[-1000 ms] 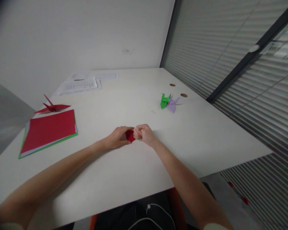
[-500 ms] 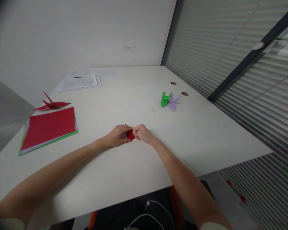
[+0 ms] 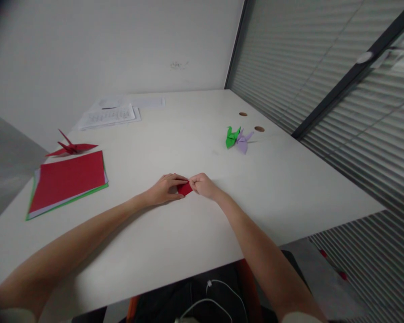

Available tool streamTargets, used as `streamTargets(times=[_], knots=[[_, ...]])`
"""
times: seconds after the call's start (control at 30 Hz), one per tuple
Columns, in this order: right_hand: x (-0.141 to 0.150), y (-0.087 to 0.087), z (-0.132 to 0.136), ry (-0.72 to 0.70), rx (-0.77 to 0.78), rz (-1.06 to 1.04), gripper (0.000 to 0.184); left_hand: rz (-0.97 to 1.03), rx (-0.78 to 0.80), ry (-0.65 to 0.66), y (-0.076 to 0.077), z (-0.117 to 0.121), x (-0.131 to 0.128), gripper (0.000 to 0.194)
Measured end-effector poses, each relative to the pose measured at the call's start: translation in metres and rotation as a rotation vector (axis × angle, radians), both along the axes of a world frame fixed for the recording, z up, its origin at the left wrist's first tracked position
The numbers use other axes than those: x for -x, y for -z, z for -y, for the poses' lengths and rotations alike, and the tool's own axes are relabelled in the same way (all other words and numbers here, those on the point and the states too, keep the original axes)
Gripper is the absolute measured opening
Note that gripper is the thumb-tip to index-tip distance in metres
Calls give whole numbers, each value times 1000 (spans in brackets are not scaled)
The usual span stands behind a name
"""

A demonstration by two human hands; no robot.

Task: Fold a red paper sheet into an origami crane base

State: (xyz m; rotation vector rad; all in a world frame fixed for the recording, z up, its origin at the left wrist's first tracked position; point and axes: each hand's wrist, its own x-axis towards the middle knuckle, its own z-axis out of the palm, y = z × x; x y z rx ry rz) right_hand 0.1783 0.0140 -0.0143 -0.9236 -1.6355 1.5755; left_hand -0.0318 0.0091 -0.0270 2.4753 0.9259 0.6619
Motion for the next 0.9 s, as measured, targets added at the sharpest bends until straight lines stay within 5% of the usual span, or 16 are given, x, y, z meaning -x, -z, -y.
streamTargets(times=[0.17,0.3,0.43,0.7,0.9], knots=[[-3,-1,-1,108,-79,13,10,19,-23,5,0,2,1,49],[-9,-8,0,278,-378,181,19,3,-46,-48,-1,7,1,70],[-9,-10,5,104,-589,400,27,-66,-131,-117,-4,14,0,65],[-15,-10,5,72,-586,661,31,-178,-210,-180,-12,20,-2,39],[-18,-3,4,127,-648,843,5,-158,-242,-223,-12,22,-2,28]])
